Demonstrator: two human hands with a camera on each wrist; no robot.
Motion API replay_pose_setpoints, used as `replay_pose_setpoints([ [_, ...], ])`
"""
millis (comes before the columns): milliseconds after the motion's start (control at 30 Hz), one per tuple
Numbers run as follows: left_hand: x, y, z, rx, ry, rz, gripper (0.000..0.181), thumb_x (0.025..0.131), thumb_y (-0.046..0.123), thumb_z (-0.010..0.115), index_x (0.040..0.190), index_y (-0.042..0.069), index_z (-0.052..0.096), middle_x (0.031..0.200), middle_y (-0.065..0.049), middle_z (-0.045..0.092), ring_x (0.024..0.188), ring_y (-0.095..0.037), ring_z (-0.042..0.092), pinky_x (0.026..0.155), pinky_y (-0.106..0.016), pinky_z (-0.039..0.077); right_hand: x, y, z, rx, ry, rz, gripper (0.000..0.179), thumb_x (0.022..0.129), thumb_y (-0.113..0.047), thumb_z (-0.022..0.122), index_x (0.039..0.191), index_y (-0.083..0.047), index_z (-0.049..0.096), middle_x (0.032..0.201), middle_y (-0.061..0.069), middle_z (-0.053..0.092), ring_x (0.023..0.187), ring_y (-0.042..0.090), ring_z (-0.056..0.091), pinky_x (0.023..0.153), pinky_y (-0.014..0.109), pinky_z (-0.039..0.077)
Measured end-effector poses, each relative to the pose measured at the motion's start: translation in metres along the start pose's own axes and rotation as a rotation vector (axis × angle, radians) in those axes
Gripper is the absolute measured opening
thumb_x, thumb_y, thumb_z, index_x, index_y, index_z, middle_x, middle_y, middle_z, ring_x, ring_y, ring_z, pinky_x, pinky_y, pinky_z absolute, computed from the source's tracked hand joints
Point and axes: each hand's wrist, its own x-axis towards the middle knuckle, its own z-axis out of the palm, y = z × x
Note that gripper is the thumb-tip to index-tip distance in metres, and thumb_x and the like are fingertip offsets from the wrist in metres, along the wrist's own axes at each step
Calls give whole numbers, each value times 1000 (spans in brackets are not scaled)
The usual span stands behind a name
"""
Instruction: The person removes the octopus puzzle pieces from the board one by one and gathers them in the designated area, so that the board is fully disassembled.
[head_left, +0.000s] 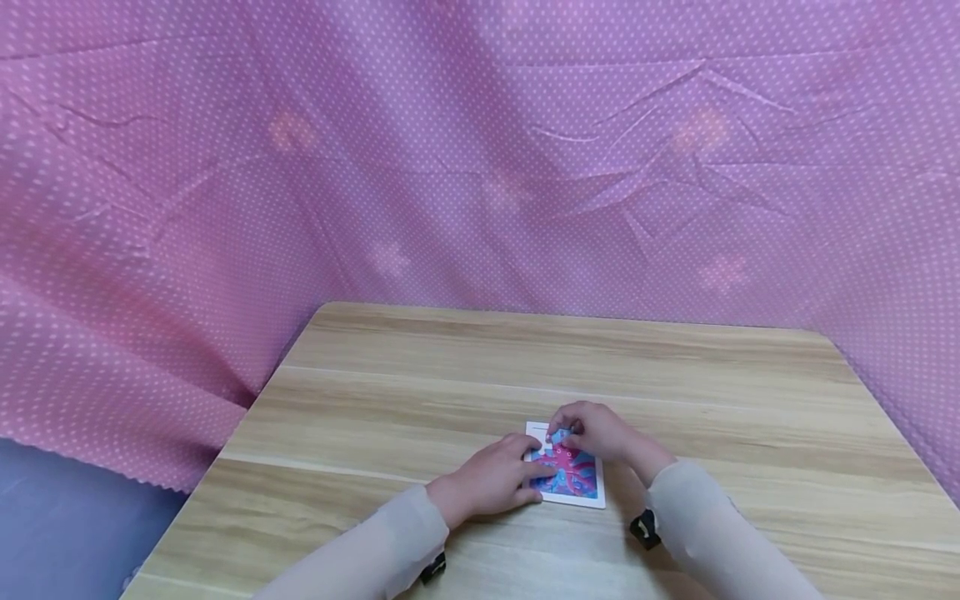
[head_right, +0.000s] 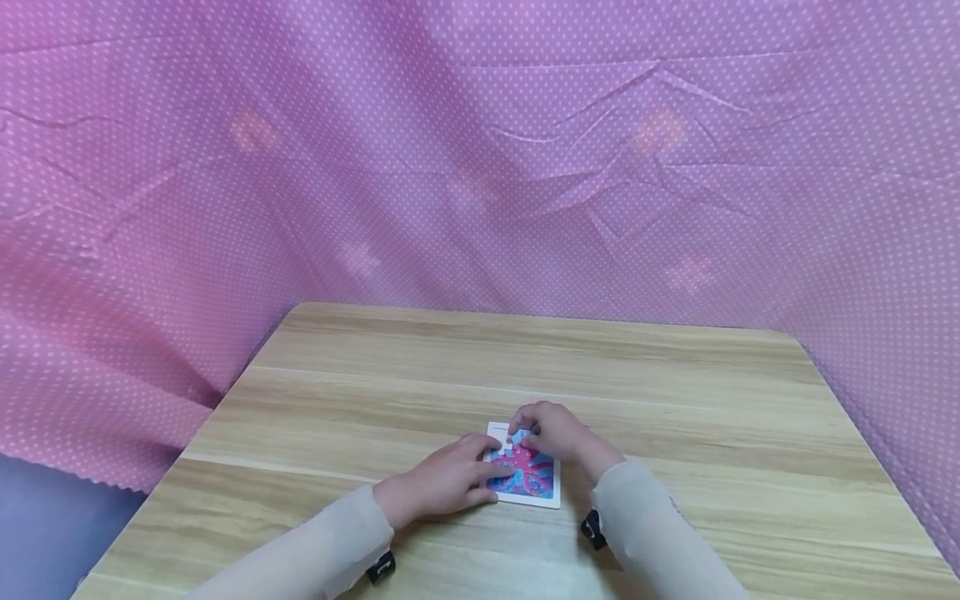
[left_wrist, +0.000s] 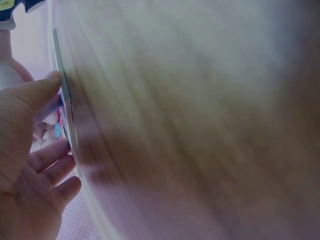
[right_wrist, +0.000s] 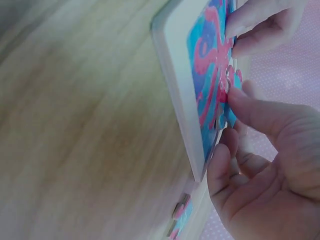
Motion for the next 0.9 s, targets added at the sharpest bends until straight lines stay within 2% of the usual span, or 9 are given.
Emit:
replay_pose_setpoints([
  [100,1,0,0,0,1,0,43,94,42,58,134,28,56,140,-11,43,131,-23,38,106,-36,34,-1,2,-2,31,17,3,19,87,3,64,97,-12,65,87,-2,62,81,14,56,77,36,49],
  [300,3,-1,1,1,-5,-8,43,94,42,57,135,29,56,141,-10,43,131,-23,37,106,-36,34,0,7,-6,75,7,66,9,88,-6,66,93,-13,66,79,-4,60,75,13,55,73,33,48],
  [567,2,0,-1,-4,-15,-19,43,94,42,57,135,29,56,141,-10,43,131,-23,37,107,-36,33,-1,13,-14,107,47,67,7,91,-11,64,94,-16,67,82,-5,60,85,15,56,82,40,46],
  [733,1,1,-1,-10,-12,-20,43,94,41,58,135,29,56,140,-9,44,130,-23,38,106,-35,34,-7,19,-23,140,79,63,6,92,-11,64,95,-14,68,85,-2,61,83,19,56,72,35,50],
  [900,2,1,-2,-14,-20,-21,43,94,42,57,135,29,55,140,-9,43,130,-23,38,107,-36,33,-17,28,-33,137,87,74,7,92,-15,63,97,-14,68,86,-1,61,82,18,56,72,33,48],
])
